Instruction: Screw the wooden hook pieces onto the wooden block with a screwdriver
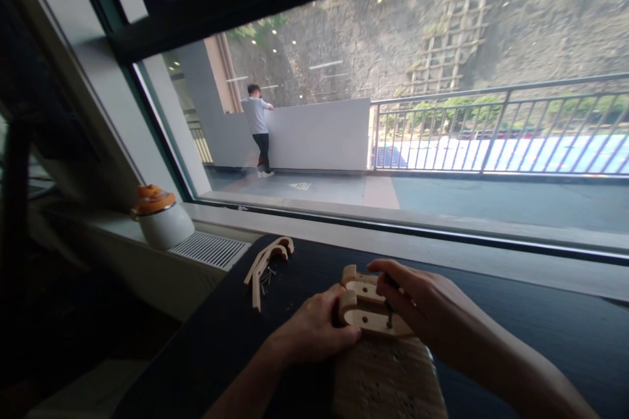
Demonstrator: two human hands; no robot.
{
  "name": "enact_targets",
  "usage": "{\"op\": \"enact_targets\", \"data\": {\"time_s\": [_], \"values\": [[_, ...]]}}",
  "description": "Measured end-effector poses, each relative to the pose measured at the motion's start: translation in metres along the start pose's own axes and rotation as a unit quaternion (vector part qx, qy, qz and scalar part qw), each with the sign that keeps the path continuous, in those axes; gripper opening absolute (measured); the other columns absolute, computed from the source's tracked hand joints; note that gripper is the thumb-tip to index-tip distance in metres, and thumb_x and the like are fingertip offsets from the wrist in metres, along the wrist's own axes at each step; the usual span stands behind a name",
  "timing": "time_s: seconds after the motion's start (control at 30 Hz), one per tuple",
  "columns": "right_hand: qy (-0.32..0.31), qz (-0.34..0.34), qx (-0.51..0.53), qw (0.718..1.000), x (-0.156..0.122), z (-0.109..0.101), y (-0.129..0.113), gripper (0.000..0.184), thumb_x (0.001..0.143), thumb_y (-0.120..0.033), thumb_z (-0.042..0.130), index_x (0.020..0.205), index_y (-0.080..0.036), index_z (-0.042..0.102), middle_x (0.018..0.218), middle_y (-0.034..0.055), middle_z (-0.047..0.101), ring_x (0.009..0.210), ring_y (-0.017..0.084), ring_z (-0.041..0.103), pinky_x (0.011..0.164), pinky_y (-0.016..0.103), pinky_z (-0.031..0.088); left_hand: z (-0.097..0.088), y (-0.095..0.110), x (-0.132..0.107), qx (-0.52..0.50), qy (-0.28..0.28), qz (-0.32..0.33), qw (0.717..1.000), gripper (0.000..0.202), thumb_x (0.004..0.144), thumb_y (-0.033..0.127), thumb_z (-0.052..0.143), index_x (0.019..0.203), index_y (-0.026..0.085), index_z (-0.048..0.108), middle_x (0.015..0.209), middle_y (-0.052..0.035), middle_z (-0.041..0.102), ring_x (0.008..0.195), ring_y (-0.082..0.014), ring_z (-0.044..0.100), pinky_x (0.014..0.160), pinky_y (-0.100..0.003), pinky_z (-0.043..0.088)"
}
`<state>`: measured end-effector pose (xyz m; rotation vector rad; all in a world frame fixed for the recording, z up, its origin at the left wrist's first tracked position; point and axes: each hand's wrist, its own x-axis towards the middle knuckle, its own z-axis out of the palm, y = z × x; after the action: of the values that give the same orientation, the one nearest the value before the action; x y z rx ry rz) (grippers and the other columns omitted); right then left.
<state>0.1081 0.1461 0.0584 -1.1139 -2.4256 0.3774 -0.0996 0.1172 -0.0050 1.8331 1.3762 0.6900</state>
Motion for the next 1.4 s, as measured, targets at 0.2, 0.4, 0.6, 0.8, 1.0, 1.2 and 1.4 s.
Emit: {"op": "enact_targets", "data": {"time_s": [0.2,0.4,0.6,0.8,1.0,1.2,1.4], "values": [[0.014,0.064,-0.078,0.995,0.009,-0.003,0.006,0.020,0.090,-0.035,0.042,0.087,-0.024,0.059,0.069,-0.0001,0.067,0.059,0.016,0.059,0.053,0.026,0.032,-0.001,-0.001,0.000,-0.001,0.001,-0.004,1.000,0.037,0.072,0.025,0.062,0.108,0.022,0.057,0.096,0.0005,0.065,0.087,-0.0186,0.060,0.076,-0.025,0.045],[0.039,0.093,-0.207,0.973,0.003,0.001,0.005,0.027,0.093,-0.040,0.036,0.075,-0.024,0.047,0.056,-0.0012,0.057,0.053,0.019,0.057,0.049,0.028,0.022,-0.001,-0.001,0.001,-0.005,-0.004,0.002,1.000,0.037,0.073,0.025,0.062,0.110,0.024,0.056,0.098,0.0010,0.065,0.089,-0.0188,0.060,0.076,-0.025,0.045],[0.042,0.019,-0.166,0.985,-0.003,0.005,-0.004,0.021,0.095,-0.026,0.030,0.086,-0.024,0.049,0.081,0.0003,0.060,0.063,0.016,0.057,0.053,0.028,0.028,0.001,0.000,0.000,0.004,0.003,0.000,1.000,0.034,0.073,0.024,0.061,0.106,0.023,0.055,0.096,0.0015,0.064,0.085,-0.0176,0.059,0.074,-0.024,0.044],[0.011,-0.040,-0.093,0.995,-0.005,0.006,-0.002,0.022,0.090,-0.018,0.036,0.102,-0.024,0.053,0.095,0.0031,0.065,0.085,0.019,0.062,0.066,0.029,0.040,0.000,0.000,0.000,0.013,0.004,-0.005,1.000,0.032,0.072,0.026,0.062,0.103,0.022,0.056,0.092,0.0013,0.064,0.082,-0.0174,0.059,0.071,-0.024,0.044],[0.055,-0.007,-0.138,0.989,0.004,0.010,0.010,0.020,0.093,-0.025,0.035,0.103,-0.021,0.052,0.086,0.0035,0.068,0.073,0.019,0.065,0.061,0.029,0.040,-0.001,0.003,0.000,0.004,0.000,-0.009,1.000,0.040,0.073,0.024,0.061,0.112,0.023,0.055,0.099,0.0001,0.065,0.088,-0.0188,0.060,0.076,-0.025,0.044],[0.036,0.052,-0.212,0.975,-0.001,0.001,0.007,0.022,0.093,-0.031,0.036,0.092,-0.024,0.057,0.073,0.0010,0.067,0.063,0.020,0.064,0.051,0.028,0.034,-0.001,0.003,-0.001,0.005,0.003,-0.005,1.000,0.039,0.073,0.024,0.061,0.111,0.023,0.055,0.099,0.0003,0.065,0.089,-0.0189,0.060,0.077,-0.025,0.044],[0.023,-0.022,-0.035,0.999,-0.012,-0.006,0.012,0.044,0.090,-0.022,0.037,0.133,-0.022,0.042,0.109,0.0071,0.066,0.089,0.017,0.064,0.069,0.027,0.046,0.001,-0.002,0.000,0.004,0.006,0.002,1.000,0.035,0.073,0.026,0.062,0.108,0.023,0.056,0.098,0.0004,0.065,0.087,-0.0189,0.061,0.075,-0.025,0.045]]}}
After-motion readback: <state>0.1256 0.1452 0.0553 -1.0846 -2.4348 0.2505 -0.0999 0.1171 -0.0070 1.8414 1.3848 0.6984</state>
